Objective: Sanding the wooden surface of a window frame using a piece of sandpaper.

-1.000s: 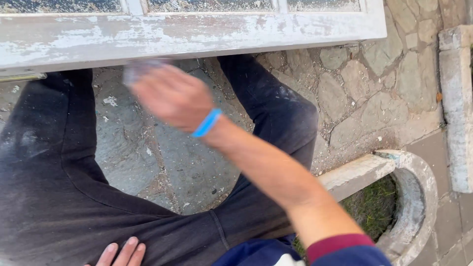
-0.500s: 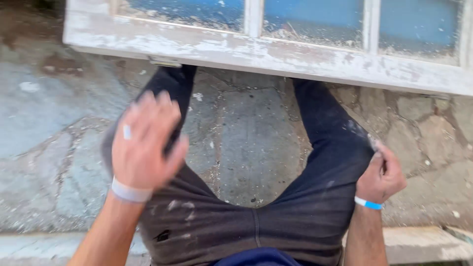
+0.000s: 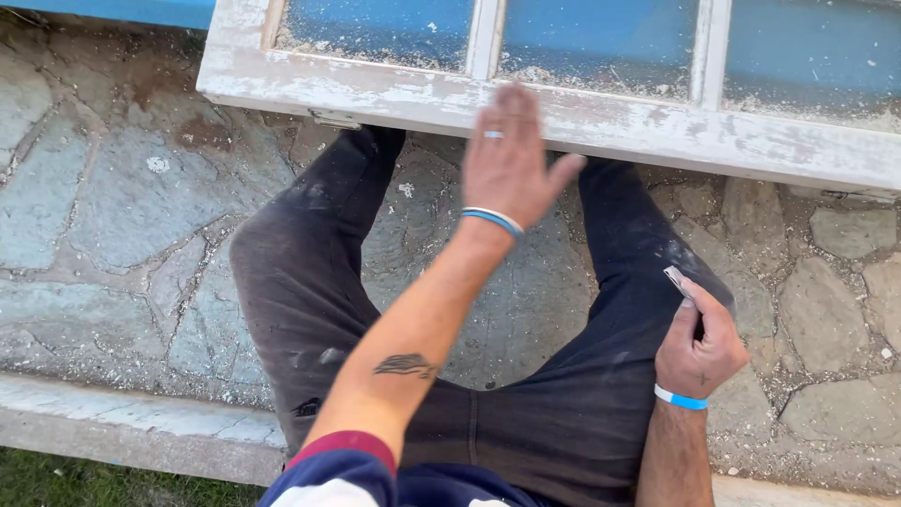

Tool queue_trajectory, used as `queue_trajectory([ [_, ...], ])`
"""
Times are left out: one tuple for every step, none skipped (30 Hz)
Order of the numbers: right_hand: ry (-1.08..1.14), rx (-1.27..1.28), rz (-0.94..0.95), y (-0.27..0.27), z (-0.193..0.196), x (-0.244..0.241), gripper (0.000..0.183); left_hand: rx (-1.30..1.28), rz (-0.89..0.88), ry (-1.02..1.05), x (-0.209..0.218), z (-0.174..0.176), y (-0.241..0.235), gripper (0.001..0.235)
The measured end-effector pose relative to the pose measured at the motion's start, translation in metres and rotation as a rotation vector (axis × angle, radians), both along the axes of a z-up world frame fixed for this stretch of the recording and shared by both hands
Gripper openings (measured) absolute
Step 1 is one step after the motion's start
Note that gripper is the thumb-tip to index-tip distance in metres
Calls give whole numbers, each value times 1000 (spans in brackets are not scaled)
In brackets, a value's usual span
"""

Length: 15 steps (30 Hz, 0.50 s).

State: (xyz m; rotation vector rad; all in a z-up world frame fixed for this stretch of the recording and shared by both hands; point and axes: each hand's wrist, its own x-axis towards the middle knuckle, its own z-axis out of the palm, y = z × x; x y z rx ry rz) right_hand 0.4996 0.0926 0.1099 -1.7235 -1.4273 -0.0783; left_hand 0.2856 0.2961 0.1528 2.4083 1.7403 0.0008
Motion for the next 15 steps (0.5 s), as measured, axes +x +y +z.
queue_trajectory([
  [4,3,-4,-1,1,1,20,3,-4,4,25,-4,-5,95],
  [18,6,-8,-2,2,2,20,55,-55,-7,50,-8,-9,96],
  [27,10,-19,-5,3,4,19,107,-113,-23,77,-13,-14,97],
  [28,14,-30,-9,4,5,19,110,-123,-23,99,-24,-18,97],
  [147,69,-53,-13,6,9,22,233,-126,-119,124,-35,-21,101],
  [267,125,-73,-17,7,13,25,354,-129,-217,149,-45,-24,105],
  [265,138,-97,-32,-5,33,25,362,-154,-221,167,-43,-26,105],
  [343,237,-200,-47,-18,53,24,363,-181,-194,185,-42,-27,107],
  [419,328,-310,-68,-30,73,22,355,-211,-169,203,-43,-35,109],
  [413,333,-339,-92,-55,89,22,351,-240,-174,220,-43,-37,109],
  [470,248,-448,-116,-80,107,21,328,-283,-167,238,-43,-39,108],
  [527,164,-557,-140,-104,123,20,305,-325,-159,255,-43,-42,107],
  [520,170,-575,-164,-114,120,20,304,-342,-168,268,-39,-46,107],
  [470,-102,-664,-187,-125,116,13,254,-491,-165,279,-35,-51,100],
  [420,-369,-731,-201,-138,114,9,214,-626,-155,288,-29,-48,94],
])
